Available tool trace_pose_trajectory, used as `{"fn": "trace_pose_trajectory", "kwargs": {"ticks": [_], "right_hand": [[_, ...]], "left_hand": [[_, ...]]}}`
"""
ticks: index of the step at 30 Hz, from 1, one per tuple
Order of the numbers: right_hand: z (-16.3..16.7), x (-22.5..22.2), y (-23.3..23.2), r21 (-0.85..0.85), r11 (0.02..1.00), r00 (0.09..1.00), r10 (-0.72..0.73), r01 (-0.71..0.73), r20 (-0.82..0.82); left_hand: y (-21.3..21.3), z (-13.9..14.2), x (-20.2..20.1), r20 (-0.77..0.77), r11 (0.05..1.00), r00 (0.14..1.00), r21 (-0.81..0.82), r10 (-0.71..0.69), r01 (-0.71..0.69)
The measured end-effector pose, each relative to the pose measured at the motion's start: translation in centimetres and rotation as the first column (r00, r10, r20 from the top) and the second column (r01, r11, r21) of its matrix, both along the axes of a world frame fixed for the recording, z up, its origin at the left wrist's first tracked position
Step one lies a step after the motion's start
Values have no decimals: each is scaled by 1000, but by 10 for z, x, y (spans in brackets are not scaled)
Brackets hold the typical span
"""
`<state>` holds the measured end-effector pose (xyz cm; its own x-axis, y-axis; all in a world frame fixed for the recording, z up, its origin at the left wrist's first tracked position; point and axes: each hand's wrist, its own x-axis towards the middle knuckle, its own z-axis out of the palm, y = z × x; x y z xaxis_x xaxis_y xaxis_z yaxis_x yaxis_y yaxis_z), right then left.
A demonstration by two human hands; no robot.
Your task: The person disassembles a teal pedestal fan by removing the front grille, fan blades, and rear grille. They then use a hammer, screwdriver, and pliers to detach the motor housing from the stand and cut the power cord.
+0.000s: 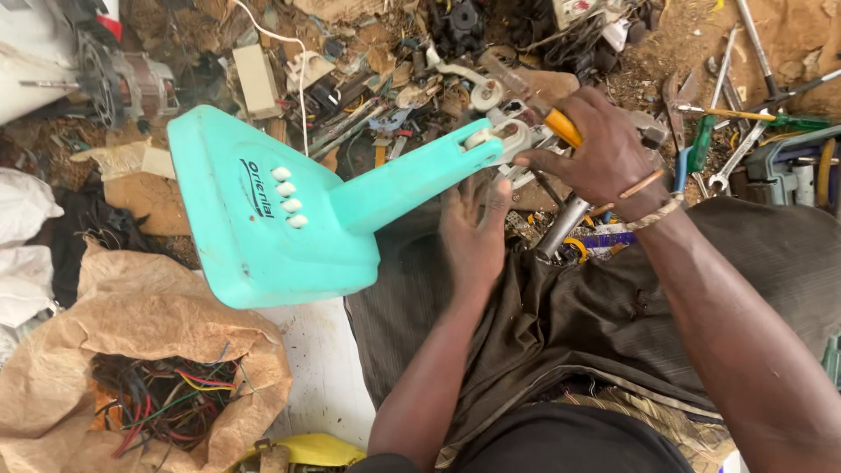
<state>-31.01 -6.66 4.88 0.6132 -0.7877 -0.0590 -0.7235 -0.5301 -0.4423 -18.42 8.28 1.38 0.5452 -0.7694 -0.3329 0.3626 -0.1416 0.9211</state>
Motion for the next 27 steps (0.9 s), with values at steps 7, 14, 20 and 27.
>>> {"fn": "trace_pose_trajectory", "kwargs": {"ticks": [7,14,20,27], "right_hand": [[2,5,2,19,1000,999,-7,7,44],[1,6,2,63,996,998,-69,68,8],[4,7,5,48,997,997,-56,54,51],[24,16,26,58,977,955,-212,204,209]], "left_hand": [[-13,78,70,994,981,109,10,-32,195],[-87,67,106,625,721,413,382,-662,578],[-104,66,111,661,739,419,321,-623,592],[-106,63,106,592,730,444,428,-672,533]]}}
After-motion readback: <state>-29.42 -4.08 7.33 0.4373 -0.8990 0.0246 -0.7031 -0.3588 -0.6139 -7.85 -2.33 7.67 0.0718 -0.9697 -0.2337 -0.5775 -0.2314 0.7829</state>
